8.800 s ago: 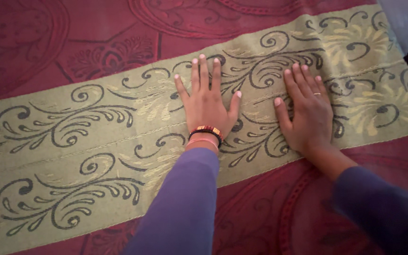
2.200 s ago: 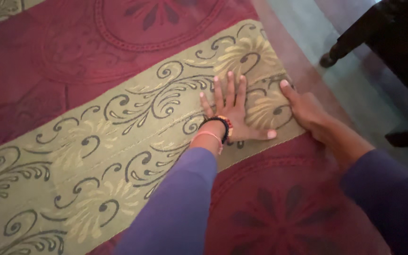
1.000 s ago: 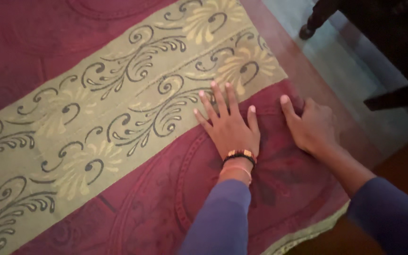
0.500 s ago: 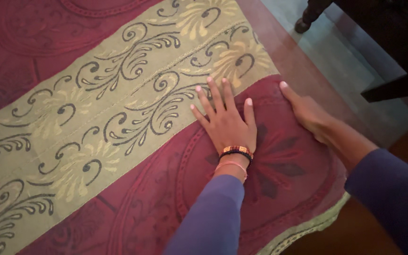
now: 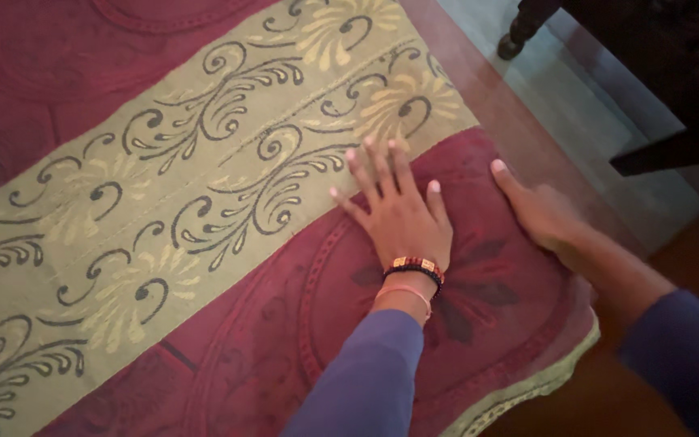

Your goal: The person smooths a large patterned bedsheet on a bed, then folds it lengthwise multiple times. Finally, the person places a floral pillowcase on a pillow and adjusts it.

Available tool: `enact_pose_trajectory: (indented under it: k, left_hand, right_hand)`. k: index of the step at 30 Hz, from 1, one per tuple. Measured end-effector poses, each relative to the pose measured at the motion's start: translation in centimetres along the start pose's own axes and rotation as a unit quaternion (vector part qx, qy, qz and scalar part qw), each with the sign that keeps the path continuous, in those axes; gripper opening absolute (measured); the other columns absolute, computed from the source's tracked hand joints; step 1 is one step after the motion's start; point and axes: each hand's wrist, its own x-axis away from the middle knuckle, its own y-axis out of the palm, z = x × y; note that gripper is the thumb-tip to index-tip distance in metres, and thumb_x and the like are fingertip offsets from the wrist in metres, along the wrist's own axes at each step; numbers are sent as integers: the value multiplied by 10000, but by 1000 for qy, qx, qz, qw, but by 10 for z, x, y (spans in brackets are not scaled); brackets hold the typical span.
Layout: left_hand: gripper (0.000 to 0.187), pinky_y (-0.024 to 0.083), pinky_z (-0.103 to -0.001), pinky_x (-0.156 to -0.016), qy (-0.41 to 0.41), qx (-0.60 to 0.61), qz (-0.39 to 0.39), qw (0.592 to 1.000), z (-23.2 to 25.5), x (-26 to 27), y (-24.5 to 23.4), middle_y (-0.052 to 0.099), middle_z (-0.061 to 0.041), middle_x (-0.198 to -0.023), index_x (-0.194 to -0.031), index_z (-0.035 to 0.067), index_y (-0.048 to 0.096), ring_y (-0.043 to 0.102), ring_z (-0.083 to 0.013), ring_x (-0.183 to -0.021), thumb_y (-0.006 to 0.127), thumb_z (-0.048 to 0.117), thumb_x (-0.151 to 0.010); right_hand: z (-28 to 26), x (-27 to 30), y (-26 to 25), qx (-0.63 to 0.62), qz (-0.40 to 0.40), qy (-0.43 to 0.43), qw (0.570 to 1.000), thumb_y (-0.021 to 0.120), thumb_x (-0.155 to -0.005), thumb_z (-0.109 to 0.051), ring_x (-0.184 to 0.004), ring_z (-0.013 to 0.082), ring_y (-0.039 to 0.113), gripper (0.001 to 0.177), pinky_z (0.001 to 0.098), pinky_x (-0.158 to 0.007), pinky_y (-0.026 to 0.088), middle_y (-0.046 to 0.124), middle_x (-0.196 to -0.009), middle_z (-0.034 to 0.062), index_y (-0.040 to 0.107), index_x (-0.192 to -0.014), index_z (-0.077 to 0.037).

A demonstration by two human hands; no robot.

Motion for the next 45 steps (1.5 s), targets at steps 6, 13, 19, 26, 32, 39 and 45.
enact_pose_trajectory:
  k: [6, 13, 19, 26, 32, 39, 45]
  left_hand:
    - [844, 7, -695, -1257, 187, 130, -11, 974, 19, 8, -1, 216, -136, -1711, -1618, 108, 314, 96, -406, -1598, 596, 506, -929]
    - [621, 2, -709, -1234, 343, 56, -144, 926, 64, 38, -3, 366, -155, -1623, -1377, 110, 602, 166, -344, -1579, 593, 457, -862]
    - [425, 12, -729, -1207, 362, -14, -205, 909, 87, 41, 18, 630, -158, -1342, -1158, 117, 679, 371, -354, -1472, 566, 404, -866]
    - [368, 36, -720, -1201, 351, 1, -205, 914, 88, 36, 23, 692, -130, -1196, -1110, 124, 663, 444, -348, -1408, 580, 381, -860]
    - [408, 84, -707, -1214, 349, 11, -189, 918, 87, 34, 12, 707, -101, -1145, -1083, 114, 677, 531, -302, -1293, 600, 452, -868]
    - [415, 175, -683, -1201, 299, -18, -250, 921, 111, 11, 5, 720, -90, -1112, -1016, 130, 755, 542, -284, -1261, 595, 492, -890]
    - [438, 195, -669, -1194, 305, 9, -173, 936, 100, 17, 17, 710, -99, -1090, -1073, 110, 716, 549, -289, -1230, 626, 475, -851]
  right_hand:
    - [27, -9, -6, -177, -55, 24, 982, 519, -916, -698, -1039, 378, 729, 794, 452, -907, 536, 765, -1123, 218, 746, -1162, 22]
    - [115, 30, 0, -165, 141, 128, 968, 686, -936, -547, -995, 367, 699, 611, 483, -890, 517, 762, -1055, 199, 775, -1063, 44]
    - [107, 53, -3, -417, -50, 326, 847, 562, -980, -599, -1307, 346, 519, 555, 597, -1075, 414, 576, -1354, 143, 592, -1275, -130]
    - [98, 66, 12, -590, -147, 271, 747, 388, -969, -528, -1221, 285, 642, 530, 571, -1140, 404, 738, -1264, 38, 702, -1224, -187]
    - [116, 53, 18, -636, -92, 247, 725, 484, -964, -431, -1125, 259, 677, 364, 539, -1103, 463, 748, -1182, 33, 706, -1116, -186]
    - [130, 38, 5, -664, -69, 125, 734, 536, -921, -336, -1077, 236, 698, 318, 436, -1068, 511, 762, -1159, 53, 710, -1091, -132]
    - [135, -2, 13, -664, -96, 120, 731, 509, -941, -334, -1076, 241, 691, 319, 471, -1045, 521, 728, -1176, 58, 670, -1133, -136]
